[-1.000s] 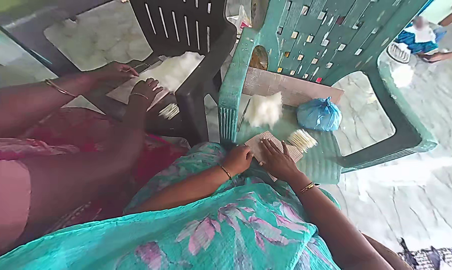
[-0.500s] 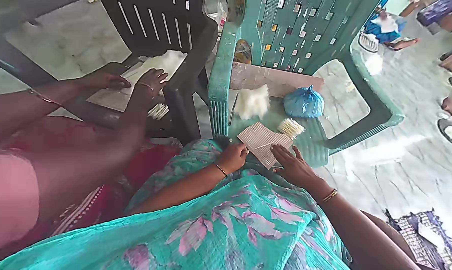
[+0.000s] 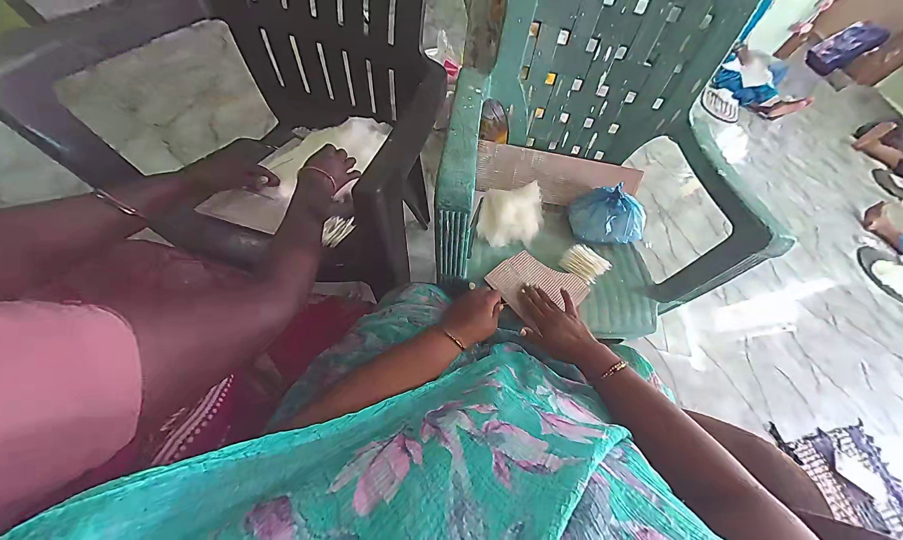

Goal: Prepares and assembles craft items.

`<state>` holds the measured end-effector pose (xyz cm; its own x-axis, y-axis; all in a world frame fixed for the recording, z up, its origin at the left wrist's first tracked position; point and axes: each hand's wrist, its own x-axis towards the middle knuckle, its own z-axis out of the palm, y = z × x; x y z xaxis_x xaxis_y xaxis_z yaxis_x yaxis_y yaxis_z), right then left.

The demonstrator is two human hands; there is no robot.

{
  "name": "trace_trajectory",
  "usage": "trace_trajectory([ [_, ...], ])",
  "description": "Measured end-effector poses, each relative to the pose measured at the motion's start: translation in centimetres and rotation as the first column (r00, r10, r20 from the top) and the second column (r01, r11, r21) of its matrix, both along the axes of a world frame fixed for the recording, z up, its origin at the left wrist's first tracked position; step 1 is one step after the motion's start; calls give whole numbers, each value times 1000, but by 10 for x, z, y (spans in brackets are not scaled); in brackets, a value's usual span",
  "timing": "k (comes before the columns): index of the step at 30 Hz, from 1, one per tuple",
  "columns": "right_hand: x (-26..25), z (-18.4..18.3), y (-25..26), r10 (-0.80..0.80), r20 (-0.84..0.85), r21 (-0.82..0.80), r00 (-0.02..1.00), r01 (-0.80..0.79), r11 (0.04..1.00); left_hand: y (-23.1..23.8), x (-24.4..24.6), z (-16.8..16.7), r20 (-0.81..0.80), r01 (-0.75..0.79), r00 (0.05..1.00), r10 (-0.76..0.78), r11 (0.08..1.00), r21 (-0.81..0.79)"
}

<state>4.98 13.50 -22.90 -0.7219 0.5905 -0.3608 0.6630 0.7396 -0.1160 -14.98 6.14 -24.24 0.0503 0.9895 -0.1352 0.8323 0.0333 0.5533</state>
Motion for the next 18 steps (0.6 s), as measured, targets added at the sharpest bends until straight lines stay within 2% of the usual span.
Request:
trace_trajectory([
  [5, 23, 5, -38, -9, 19, 16, 1000, 8, 1000, -6, 12, 5, -100, 119, 987, -123, 992, -44],
  [7, 34, 3, -49, 15, -85, 71, 996, -9, 997, -10, 15, 7, -122, 139, 982, -143, 989, -46],
  [8, 41, -2, -53, 41, -206, 130, 978, -14, 991, -11, 15, 8, -124, 141, 982, -144, 990, -32],
  [10, 50, -11, -58, 94, -443, 260, 892, 28, 965, -15, 14, 6, -117, 136, 984, -133, 990, 21],
  [12, 54, -11, -62, 67, -556, 305, 828, 129, 944, -19, 11, 5, -107, 123, 988, -116, 990, 69],
  [15, 56, -6, -61, -38, -610, 292, 791, 269, 918, -25, 8, 0, -96, 138, 988, -123, 976, 166],
  [18, 56, -12, -56, -28, -637, 317, 770, 295, 902, -30, 5, -13, -114, 210, 977, -179, 889, 406],
])
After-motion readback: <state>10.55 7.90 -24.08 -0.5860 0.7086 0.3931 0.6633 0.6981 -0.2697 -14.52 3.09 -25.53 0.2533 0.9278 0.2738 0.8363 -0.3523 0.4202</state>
